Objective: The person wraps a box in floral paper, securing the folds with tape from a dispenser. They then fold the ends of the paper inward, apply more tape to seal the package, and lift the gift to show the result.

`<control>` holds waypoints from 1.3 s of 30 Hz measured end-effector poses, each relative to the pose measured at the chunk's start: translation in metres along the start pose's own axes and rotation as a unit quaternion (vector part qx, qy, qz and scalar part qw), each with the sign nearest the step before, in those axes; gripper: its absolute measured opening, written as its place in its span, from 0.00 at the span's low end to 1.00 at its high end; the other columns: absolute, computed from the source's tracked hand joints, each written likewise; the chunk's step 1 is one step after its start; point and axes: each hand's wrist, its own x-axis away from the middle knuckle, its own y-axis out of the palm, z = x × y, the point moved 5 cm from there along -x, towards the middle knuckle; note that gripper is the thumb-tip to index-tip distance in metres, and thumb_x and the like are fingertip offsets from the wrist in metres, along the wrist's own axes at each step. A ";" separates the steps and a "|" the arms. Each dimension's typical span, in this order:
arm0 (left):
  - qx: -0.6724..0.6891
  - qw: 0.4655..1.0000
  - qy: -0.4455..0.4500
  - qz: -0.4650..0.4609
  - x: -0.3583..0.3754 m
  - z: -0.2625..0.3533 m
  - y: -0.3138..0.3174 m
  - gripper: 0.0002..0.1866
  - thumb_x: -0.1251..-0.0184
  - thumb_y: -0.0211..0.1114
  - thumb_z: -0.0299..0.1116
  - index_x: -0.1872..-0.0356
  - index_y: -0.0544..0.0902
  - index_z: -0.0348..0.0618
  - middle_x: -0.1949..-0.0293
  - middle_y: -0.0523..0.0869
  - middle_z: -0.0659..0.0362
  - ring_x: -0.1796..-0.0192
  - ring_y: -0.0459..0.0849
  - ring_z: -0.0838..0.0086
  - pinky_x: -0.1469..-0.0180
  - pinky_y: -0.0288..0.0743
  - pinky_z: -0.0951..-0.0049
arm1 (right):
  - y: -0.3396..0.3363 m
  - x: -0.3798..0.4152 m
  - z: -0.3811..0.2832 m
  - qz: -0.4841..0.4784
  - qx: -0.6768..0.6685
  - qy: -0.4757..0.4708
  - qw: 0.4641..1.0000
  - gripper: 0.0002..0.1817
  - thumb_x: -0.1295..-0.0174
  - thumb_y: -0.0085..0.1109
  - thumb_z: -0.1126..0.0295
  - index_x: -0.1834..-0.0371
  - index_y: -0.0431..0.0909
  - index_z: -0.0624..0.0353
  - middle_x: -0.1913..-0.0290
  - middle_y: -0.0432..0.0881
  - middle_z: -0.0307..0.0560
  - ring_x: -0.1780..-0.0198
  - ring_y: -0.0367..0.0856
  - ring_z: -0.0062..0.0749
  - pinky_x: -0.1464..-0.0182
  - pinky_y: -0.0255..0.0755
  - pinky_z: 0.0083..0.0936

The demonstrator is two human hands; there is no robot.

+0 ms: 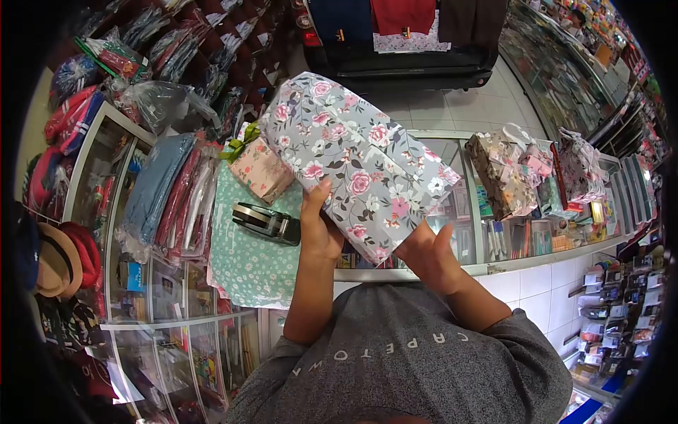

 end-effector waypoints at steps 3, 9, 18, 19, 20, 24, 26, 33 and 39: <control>-0.026 0.998 0.054 -0.015 -0.001 0.003 -0.002 0.34 0.30 0.64 0.35 0.26 0.65 0.38 0.33 0.77 0.51 0.33 0.78 0.61 0.29 0.72 0.57 | -0.012 0.006 0.006 0.065 -0.093 0.018 0.993 0.63 0.37 0.19 0.17 0.15 0.39 0.64 0.15 0.51 0.54 0.16 0.51 0.46 0.18 0.46 0.48; -0.090 0.987 0.135 0.009 0.006 0.008 -0.001 0.45 0.37 0.67 0.23 0.20 0.55 0.46 0.30 0.69 0.53 0.29 0.71 0.63 0.27 0.65 0.59 | -0.030 0.004 0.019 0.118 -0.142 0.010 0.983 0.58 0.33 0.21 0.21 0.15 0.41 0.61 0.16 0.53 0.55 0.17 0.53 0.48 0.18 0.48 0.48; -0.154 0.961 0.227 -0.022 0.015 0.019 0.007 0.55 0.48 0.73 0.21 0.20 0.49 0.43 0.30 0.65 0.53 0.29 0.68 0.64 0.25 0.59 0.61 | -0.051 -0.007 0.031 0.128 -0.326 -0.021 0.936 0.52 0.28 0.34 0.27 0.15 0.44 0.58 0.17 0.54 0.56 0.17 0.54 0.53 0.18 0.46 0.56; -0.168 0.957 0.234 -0.027 0.014 0.018 0.005 0.56 0.49 0.73 0.21 0.19 0.48 0.44 0.30 0.65 0.52 0.29 0.68 0.63 0.25 0.60 0.60 | -0.054 -0.006 0.034 0.126 -0.340 -0.022 0.932 0.53 0.29 0.34 0.26 0.15 0.43 0.58 0.16 0.53 0.55 0.17 0.53 0.53 0.18 0.45 0.55; -0.168 0.957 0.237 -0.026 0.014 0.016 0.004 0.56 0.49 0.73 0.21 0.19 0.48 0.44 0.30 0.65 0.52 0.29 0.68 0.63 0.25 0.60 0.60 | -0.056 -0.005 0.036 0.124 -0.353 -0.022 0.927 0.55 0.30 0.34 0.25 0.15 0.43 0.58 0.16 0.53 0.55 0.17 0.53 0.53 0.18 0.44 0.55; -0.140 0.969 0.198 -0.034 0.012 0.011 0.002 0.58 0.49 0.75 0.21 0.19 0.46 0.44 0.29 0.64 0.51 0.28 0.67 0.62 0.24 0.60 0.58 | -0.058 -0.004 0.033 0.110 -0.326 -0.026 0.939 0.57 0.31 0.33 0.24 0.15 0.41 0.60 0.15 0.49 0.53 0.16 0.49 0.51 0.17 0.41 0.54; -0.154 0.967 0.201 -0.040 0.010 0.009 -0.002 0.59 0.50 0.76 0.21 0.19 0.45 0.44 0.29 0.64 0.51 0.28 0.67 0.62 0.25 0.60 0.58 | -0.060 -0.004 0.035 0.093 -0.317 -0.023 0.943 0.57 0.32 0.33 0.24 0.15 0.40 0.61 0.15 0.48 0.53 0.15 0.48 0.51 0.17 0.41 0.54; -0.152 0.969 0.193 -0.033 0.010 0.006 -0.005 0.59 0.50 0.77 0.22 0.19 0.45 0.44 0.29 0.64 0.51 0.28 0.67 0.62 0.25 0.60 0.58 | -0.061 -0.004 0.033 0.100 -0.320 -0.032 0.941 0.58 0.33 0.34 0.22 0.15 0.40 0.60 0.15 0.48 0.54 0.15 0.48 0.52 0.17 0.42 0.55; -0.123 0.976 0.175 -0.049 0.010 -0.001 -0.013 0.57 0.48 0.75 0.21 0.19 0.47 0.44 0.29 0.66 0.52 0.29 0.69 0.62 0.26 0.63 0.58 | -0.060 -0.001 0.029 0.103 -0.301 -0.031 0.947 0.60 0.35 0.35 0.21 0.14 0.40 0.58 0.15 0.48 0.53 0.16 0.48 0.52 0.18 0.42 0.58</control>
